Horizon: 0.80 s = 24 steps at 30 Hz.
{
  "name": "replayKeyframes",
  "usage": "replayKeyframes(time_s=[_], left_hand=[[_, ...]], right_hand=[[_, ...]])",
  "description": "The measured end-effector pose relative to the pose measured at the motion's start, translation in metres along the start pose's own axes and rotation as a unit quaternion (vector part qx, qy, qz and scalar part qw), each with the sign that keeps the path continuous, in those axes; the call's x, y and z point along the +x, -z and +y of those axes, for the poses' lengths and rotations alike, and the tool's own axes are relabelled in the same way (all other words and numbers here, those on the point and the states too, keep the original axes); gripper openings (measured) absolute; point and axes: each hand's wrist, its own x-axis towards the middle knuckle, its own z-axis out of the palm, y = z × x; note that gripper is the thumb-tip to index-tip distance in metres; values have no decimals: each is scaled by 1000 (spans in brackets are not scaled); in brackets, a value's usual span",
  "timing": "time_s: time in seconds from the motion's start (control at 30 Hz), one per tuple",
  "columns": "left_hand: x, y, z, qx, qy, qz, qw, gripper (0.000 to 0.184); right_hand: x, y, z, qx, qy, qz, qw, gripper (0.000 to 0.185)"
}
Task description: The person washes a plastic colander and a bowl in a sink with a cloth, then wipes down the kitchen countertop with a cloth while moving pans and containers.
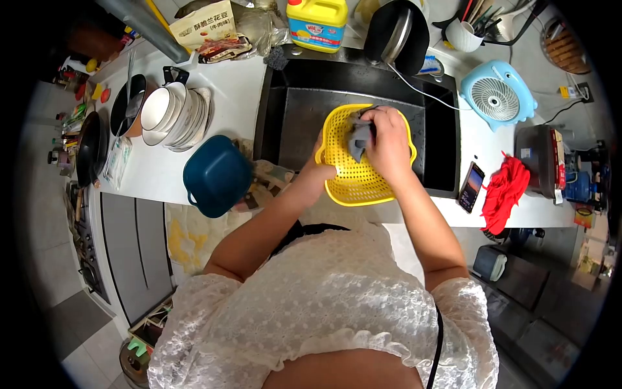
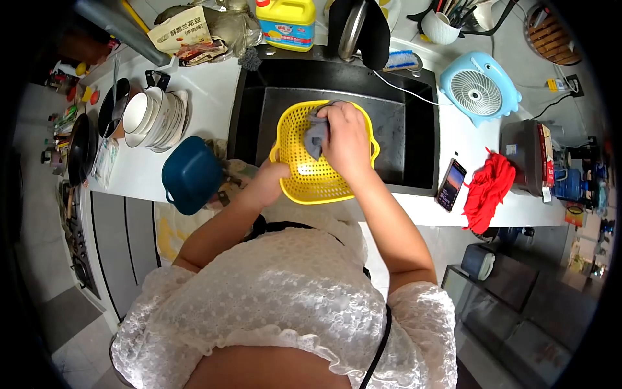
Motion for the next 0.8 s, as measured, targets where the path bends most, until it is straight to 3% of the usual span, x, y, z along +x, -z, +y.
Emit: replayKeyframes(time_s=[0.03, 0.07, 0.13, 0.17, 0.23, 0.3, 0.37, 0.6, 0.67, 0.8], left_hand=[[-1, 0, 5, 13, 43, -34, 998, 82], [-3, 2, 8, 14, 44, -34, 998, 82], [-5, 5, 12, 2, 102, -55, 993, 78], [-7, 2, 12, 1, 103, -54, 993, 78], [-9, -7, 14, 139, 126, -29, 982, 69], [-8, -5, 20, 125, 123, -51, 983, 65], [-12, -8, 27, 112, 143, -64, 981, 56], [-7, -6, 21, 121, 111, -33, 986, 65], [-6, -15, 23, 96, 47, -4, 994, 76], [-7, -14, 20, 66, -10, 42, 997, 85]], right_hand=[[0, -6, 1, 37, -26, 8, 999, 32], [-4, -12, 0, 38, -27, 9, 999, 32], [-7, -25, -6, 208, -87, 0, 974, 34], [-12, -32, -15, 263, -63, 15, 963, 35], [-19, -35, -38, 215, -18, 11, 976, 34], [-21, -30, -44, 200, -5, 9, 980, 32], [-23, -22, -43, 177, 76, -72, 979, 32], [9, -14, -17, 3, 188, -52, 981, 31], [11, -10, -14, -31, 193, -39, 980, 35], [5, -3, 5, -151, 59, -8, 987, 43]])
